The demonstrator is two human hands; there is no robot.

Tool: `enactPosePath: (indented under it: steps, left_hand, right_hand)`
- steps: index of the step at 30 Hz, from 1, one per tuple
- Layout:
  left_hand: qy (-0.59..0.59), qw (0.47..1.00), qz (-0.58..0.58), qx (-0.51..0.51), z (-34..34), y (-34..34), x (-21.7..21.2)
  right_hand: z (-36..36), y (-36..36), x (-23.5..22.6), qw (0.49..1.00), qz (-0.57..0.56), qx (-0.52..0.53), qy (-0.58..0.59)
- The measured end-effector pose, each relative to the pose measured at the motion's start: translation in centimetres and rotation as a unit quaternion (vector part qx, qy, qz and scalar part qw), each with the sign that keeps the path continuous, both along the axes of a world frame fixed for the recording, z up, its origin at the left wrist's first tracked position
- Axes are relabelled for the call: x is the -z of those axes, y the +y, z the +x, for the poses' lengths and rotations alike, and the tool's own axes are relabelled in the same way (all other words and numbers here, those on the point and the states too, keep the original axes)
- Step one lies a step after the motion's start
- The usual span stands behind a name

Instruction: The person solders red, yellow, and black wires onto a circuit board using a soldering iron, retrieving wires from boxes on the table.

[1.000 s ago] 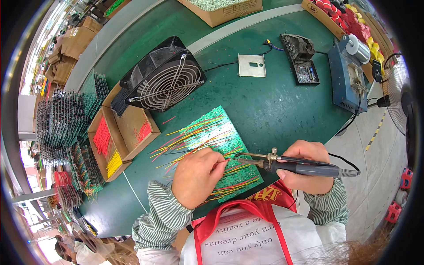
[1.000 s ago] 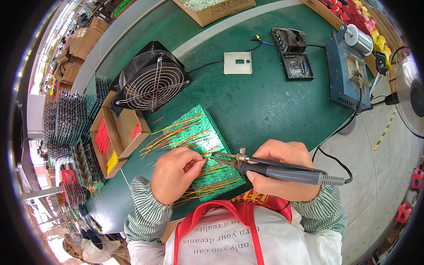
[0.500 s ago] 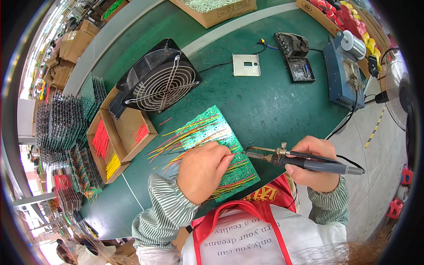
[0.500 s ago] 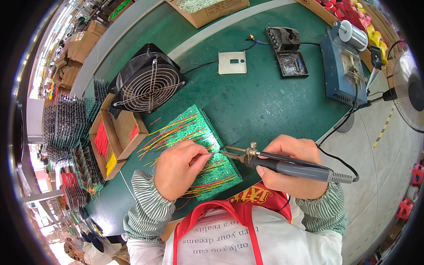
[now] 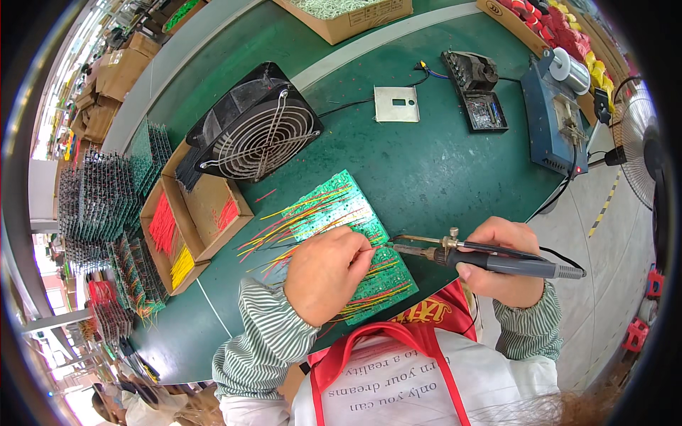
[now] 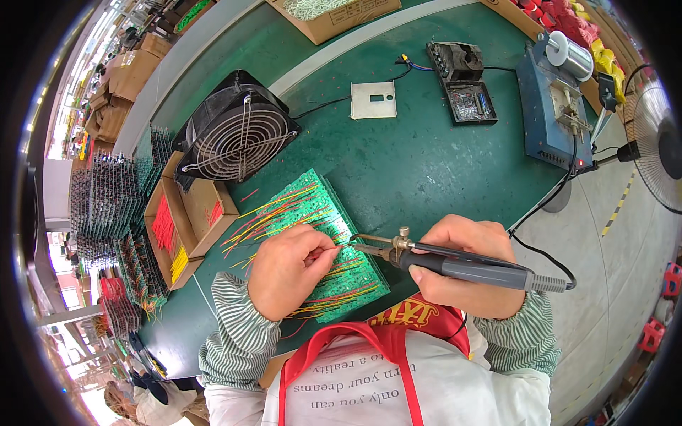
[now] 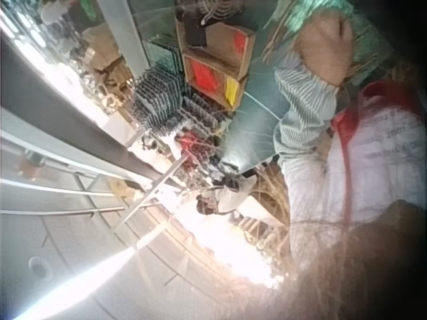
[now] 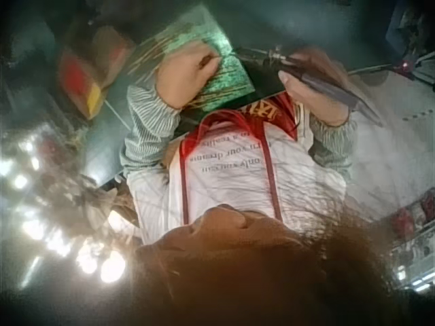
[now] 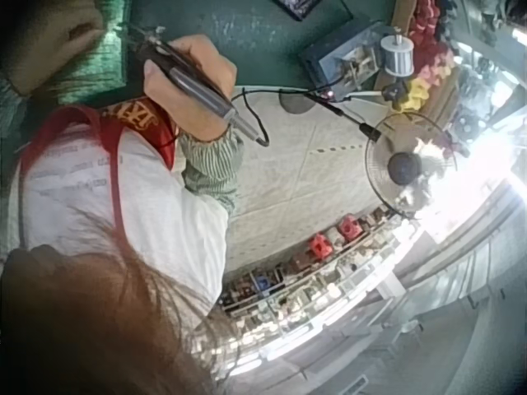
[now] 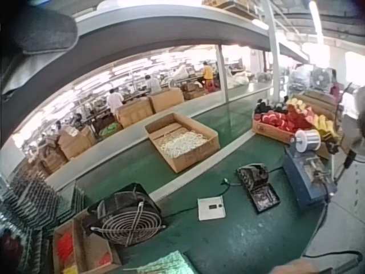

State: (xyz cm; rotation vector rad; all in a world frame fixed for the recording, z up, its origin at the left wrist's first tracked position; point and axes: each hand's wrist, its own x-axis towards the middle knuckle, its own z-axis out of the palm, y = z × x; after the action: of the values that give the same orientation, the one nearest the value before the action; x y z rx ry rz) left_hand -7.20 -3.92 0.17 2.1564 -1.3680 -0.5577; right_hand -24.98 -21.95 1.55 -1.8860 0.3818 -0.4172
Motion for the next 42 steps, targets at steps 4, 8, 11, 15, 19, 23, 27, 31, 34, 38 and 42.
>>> enactPosePath:
  steps: [4, 8, 11, 15, 19, 23, 27, 31, 34, 38, 42]
  left_hand:
    - [-0.023, 1.000, -0.006, -0.006, 0.0, 0.4, -0.6]
    - [-0.087, 0.994, -0.045, -0.053, 0.2, 2.3, -2.3]
    - [-0.010, 0.999, -0.003, -0.050, -0.9, 4.8, -3.4]
    - [0.048, 0.997, 0.031, -0.058, -2.0, 6.9, -2.0]
    - [0.069, 0.993, 0.030, -0.087, -1.9, 7.5, -0.9]
    - [0.066, 0.994, 0.032, -0.078, -1.6, 7.8, -0.6]
    - [0.080, 0.993, 0.047, -0.071, -1.4, 7.9, -0.7]
    - [0.069, 0.995, 0.034, -0.064, -1.3, 8.0, -0.5]
    - [0.074, 0.994, 0.050, -0.060, -1.1, 7.8, -0.7]
    - [0.069, 0.994, 0.057, -0.057, -1.1, 7.6, -0.9]
    - [0.039, 0.996, 0.045, -0.068, -1.6, 7.9, -1.3]
  right_hand:
    - [-0.3, -0.1, -0.5, 1.000, -0.018, 0.003, -0.012]
    - [-1.1, 0.2, -0.7, 0.999, -0.030, -0.016, -0.009]
    - [-0.8, 1.0, -0.8, 0.999, -0.015, -0.046, -0.020]
    - [-0.1, 2.6, -0.5, 0.994, 0.006, -0.108, -0.029]
    - [0.7, 3.8, -0.5, 0.989, 0.053, -0.138, -0.022]
    - [1.1, 4.3, -0.5, 0.986, 0.064, -0.155, 0.015]
    - [1.3, 4.5, -0.4, 0.984, 0.072, -0.161, 0.038]
    - [1.4, 4.6, 0.0, 0.982, 0.093, -0.162, 0.026]
    - [1.5, 4.4, -0.1, 0.982, 0.069, -0.170, 0.034]
    - [1.4, 4.3, -0.4, 0.987, 0.067, -0.147, 0.021]
    - [1.0, 4.0, -0.4, 0.991, 0.067, -0.119, 0.004]
